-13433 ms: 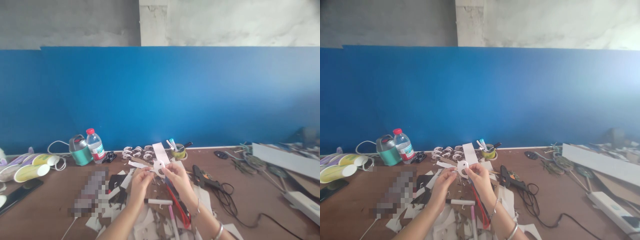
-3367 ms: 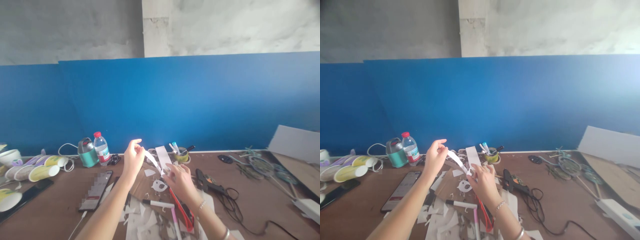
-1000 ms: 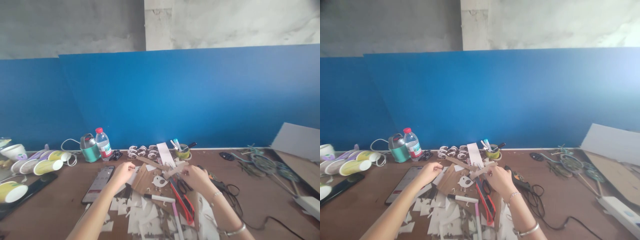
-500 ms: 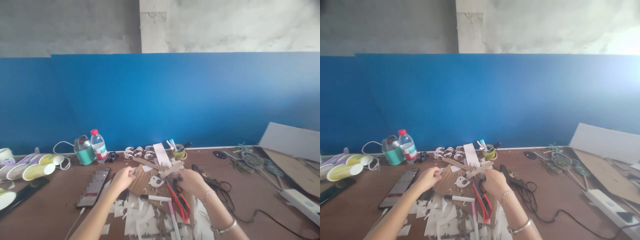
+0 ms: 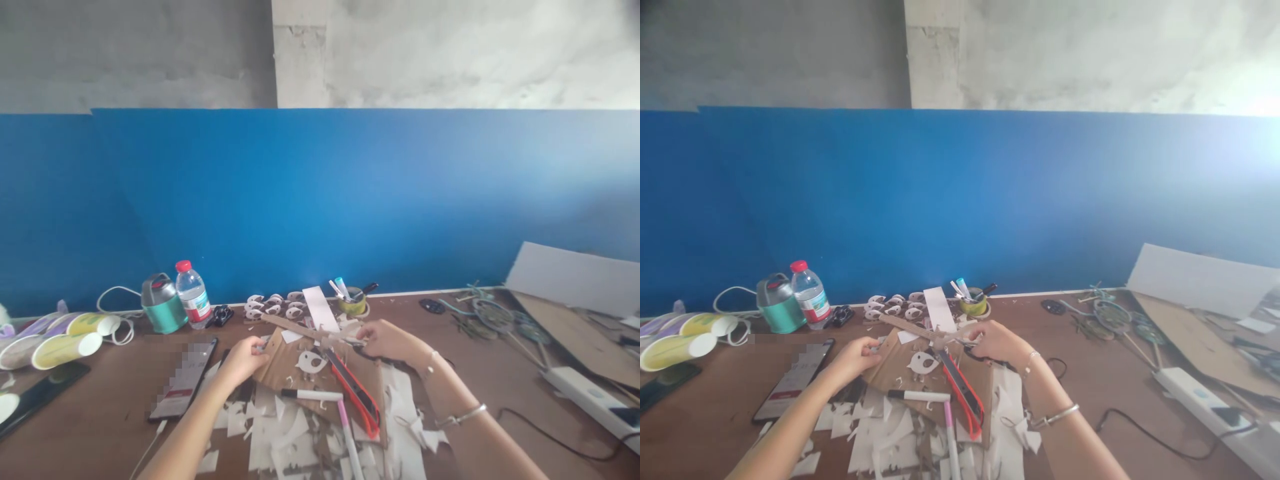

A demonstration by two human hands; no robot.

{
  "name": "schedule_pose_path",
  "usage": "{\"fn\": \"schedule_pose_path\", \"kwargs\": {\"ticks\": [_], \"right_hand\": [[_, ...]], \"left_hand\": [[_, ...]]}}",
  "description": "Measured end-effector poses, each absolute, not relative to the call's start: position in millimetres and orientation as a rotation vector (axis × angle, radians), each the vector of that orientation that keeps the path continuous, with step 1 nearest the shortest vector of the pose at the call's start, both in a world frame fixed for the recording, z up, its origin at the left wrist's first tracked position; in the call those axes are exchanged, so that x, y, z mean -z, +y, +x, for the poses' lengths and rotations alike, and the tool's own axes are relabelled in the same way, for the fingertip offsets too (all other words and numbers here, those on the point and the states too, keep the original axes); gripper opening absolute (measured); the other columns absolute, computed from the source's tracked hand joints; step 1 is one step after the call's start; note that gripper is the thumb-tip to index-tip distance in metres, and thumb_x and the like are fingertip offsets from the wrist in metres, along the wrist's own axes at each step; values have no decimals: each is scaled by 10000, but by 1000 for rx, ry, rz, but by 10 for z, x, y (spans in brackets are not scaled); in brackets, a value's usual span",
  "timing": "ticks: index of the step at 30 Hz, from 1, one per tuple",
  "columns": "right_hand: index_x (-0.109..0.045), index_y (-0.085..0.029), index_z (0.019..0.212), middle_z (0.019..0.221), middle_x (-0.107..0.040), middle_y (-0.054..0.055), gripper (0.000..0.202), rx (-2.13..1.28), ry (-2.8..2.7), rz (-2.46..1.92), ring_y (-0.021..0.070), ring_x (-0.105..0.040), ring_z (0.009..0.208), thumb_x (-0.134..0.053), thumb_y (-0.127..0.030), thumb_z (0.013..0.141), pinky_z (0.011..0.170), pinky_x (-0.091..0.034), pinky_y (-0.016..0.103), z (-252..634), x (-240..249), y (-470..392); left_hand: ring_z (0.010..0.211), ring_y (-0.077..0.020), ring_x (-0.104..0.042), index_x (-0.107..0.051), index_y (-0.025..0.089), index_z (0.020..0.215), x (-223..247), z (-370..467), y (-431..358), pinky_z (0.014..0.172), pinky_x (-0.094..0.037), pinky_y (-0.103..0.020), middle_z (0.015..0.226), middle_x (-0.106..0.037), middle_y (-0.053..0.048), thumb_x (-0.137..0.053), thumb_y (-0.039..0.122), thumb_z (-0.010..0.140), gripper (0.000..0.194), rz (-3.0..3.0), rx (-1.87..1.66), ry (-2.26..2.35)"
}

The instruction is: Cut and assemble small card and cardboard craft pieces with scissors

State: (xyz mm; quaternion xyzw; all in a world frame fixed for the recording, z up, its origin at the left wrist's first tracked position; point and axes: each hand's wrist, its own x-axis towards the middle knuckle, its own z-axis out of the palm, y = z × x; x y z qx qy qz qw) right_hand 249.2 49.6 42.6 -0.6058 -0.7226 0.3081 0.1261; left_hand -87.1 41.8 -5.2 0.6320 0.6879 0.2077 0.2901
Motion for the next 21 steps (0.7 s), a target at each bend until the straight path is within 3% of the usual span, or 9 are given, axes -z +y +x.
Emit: {"fn": "schedule_pose_path", "kwargs": {"ticks": [4,10,17,21], "right_hand": [[-752,-161,827,514,-645,0,257,-1322,-1891,-1540,144,-545,477,-619,-218,615,492,-405,232,2719,-484,491],[-773,-179,848,568,-659,-28,322,-1357,-1948,-1580,92,-493,490,-634,-166,558,461,-337,182,2828,-501,379],[-741,-152,720,537,-631,-14,148,-1662,-1839,-1262,89,-540,467,-644,-259,682,446,-370,166,2512,-640,51],[-754,-155,815,579,-673,-3,207,-1927,-1782,-1233,85,-552,442,-696,-292,671,430,-394,157,2296,-593,-108]], "left_hand": [[788,-256,-692,-660,121,1050,86,-895,416,647,-480,-289,821,-737,-74,-595,277,709,380,1646,-600,1788],[832,-253,-696,-659,131,1033,105,-856,430,694,-489,-289,871,-749,-83,-587,279,711,361,1630,-649,1741],[803,-277,-683,-665,158,793,130,-802,497,637,-440,-280,779,-738,-71,-560,402,740,271,1704,-594,1794],[778,-280,-678,-640,179,734,105,-779,479,619,-412,-282,739,-729,-63,-529,447,759,292,1729,-548,1851]]}}
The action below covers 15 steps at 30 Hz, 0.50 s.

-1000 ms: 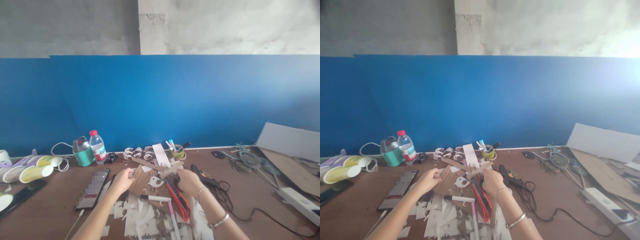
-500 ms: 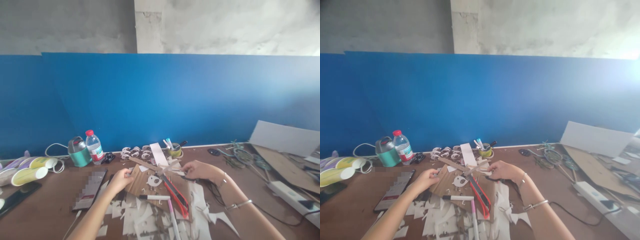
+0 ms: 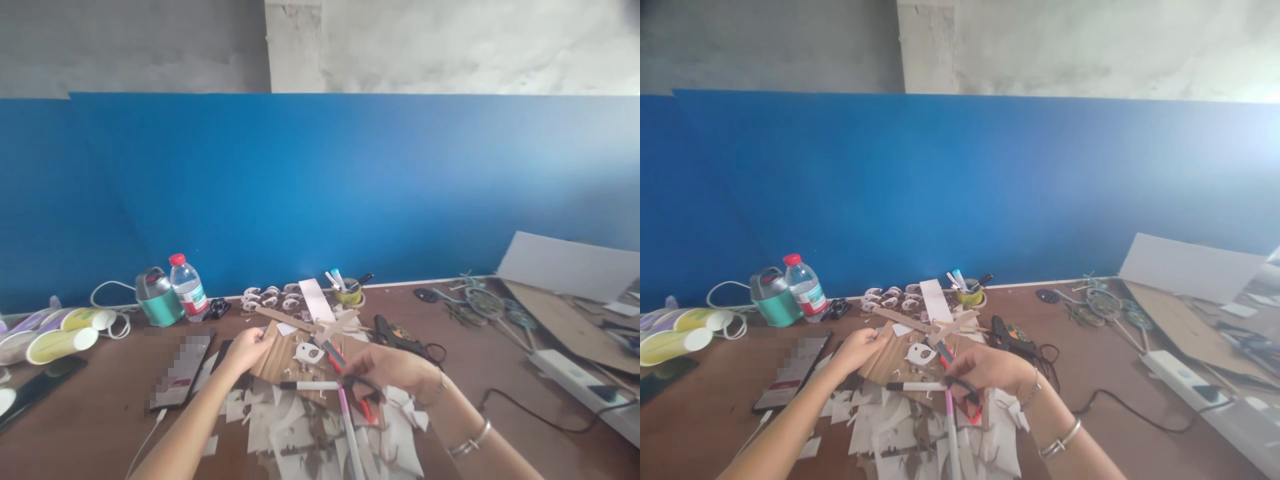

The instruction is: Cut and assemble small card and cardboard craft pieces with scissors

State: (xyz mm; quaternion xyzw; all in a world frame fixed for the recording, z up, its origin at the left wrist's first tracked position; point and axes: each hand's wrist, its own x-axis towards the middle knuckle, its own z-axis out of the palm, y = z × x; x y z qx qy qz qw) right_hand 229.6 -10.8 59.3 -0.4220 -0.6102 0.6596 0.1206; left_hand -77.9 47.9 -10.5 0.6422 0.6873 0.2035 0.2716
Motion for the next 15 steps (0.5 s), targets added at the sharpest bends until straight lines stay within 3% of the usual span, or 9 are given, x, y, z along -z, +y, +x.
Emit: {"fn": "schedule_pose_path", "kwargs": {"ticks": [4,8,15], "right_hand": [[-747,-145,751,567,-676,8,208,-1980,-1758,-1291,89,-558,420,-735,-318,637,417,-423,158,2224,-424,-131],[-743,-135,770,554,-658,-1,202,-1902,-1764,-1344,70,-553,415,-692,-321,705,437,-426,136,2294,-305,-16],[-709,-119,762,580,-637,-4,183,-2002,-1799,-1250,60,-560,432,-682,-294,719,415,-421,111,2345,-297,-6]], "left_hand": [[799,-273,-679,-632,191,754,58,-765,430,628,-416,-277,776,-737,-65,-507,454,776,292,1735,-534,1863],[802,-274,-675,-640,184,783,64,-767,421,618,-413,-277,785,-735,-75,-506,460,779,306,1723,-537,1863],[841,-256,-658,-661,161,797,114,-801,446,669,-420,-272,852,-730,-87,-479,392,807,294,1681,-627,1841]]}}
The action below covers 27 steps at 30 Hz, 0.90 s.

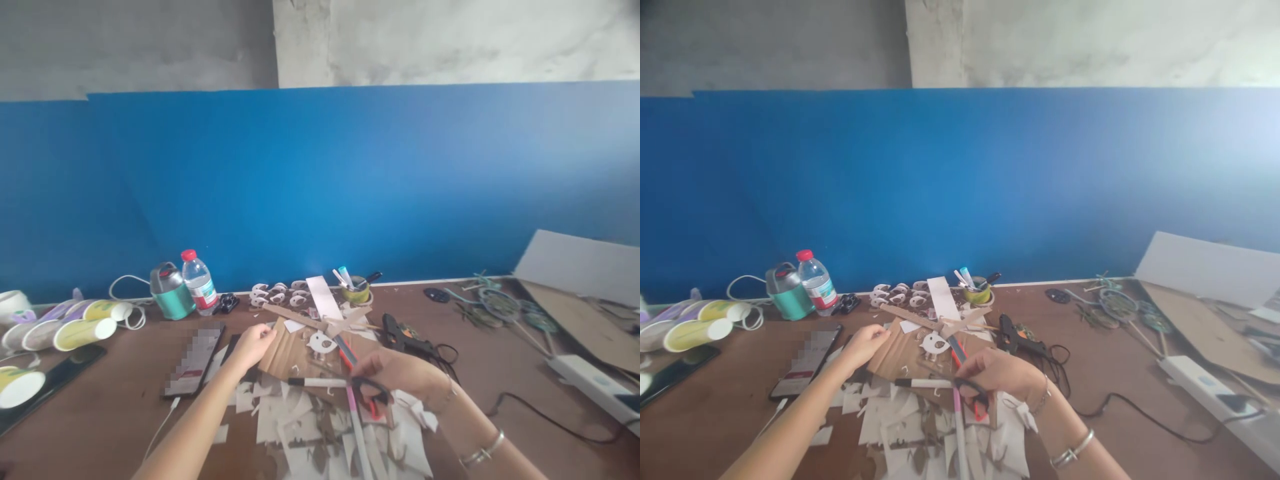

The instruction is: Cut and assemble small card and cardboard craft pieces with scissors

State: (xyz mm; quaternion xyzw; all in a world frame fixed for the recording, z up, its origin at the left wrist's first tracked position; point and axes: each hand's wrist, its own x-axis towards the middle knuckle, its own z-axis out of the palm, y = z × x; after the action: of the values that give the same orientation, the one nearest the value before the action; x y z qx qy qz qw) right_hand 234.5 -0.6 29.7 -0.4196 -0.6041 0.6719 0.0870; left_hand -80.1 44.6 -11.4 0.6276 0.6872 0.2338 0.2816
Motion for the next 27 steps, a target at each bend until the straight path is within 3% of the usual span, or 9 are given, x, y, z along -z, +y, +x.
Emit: {"fn": "schedule_pose_path", "kwargs": {"ticks": [4,11,18,23,27], "right_hand": [[-700,-138,706,569,-625,-33,114,-2063,-1878,-1283,48,-522,387,-684,-237,650,379,-409,114,2276,-254,-83],[-684,-127,702,550,-640,7,151,-1911,-1820,-1359,54,-540,409,-639,-267,737,400,-407,106,2339,-237,11],[-688,-131,725,577,-637,8,176,-1882,-1794,-1317,50,-535,387,-640,-294,770,418,-433,114,2349,-163,14],[-700,-134,713,567,-628,5,129,-1822,-1791,-1408,52,-527,384,-647,-248,739,398,-418,119,2316,-190,-7],[-680,-129,668,567,-630,18,128,-1742,-1834,-1453,53,-513,378,-638,-231,734,400,-409,131,2324,-159,4]], "left_hand": [[750,-228,-643,-641,162,763,105,-821,427,615,-417,-260,755,-694,-65,-454,361,822,280,1623,-684,1833],[521,-158,-573,-606,157,799,69,-868,385,416,-314,-213,641,-610,-21,-450,409,838,299,1468,-676,1736],[695,-206,-645,-651,156,862,-2,-781,356,538,-416,-229,742,-693,-32,-701,407,669,321,1470,-610,1651],[568,-209,-600,-515,184,556,-13,-702,383,464,-338,-233,470,-496,20,-602,501,738,375,1502,-576,1791],[438,-181,-574,-516,189,629,-30,-761,378,385,-315,-224,456,-497,23,-483,505,823,373,1466,-526,1778]]}}
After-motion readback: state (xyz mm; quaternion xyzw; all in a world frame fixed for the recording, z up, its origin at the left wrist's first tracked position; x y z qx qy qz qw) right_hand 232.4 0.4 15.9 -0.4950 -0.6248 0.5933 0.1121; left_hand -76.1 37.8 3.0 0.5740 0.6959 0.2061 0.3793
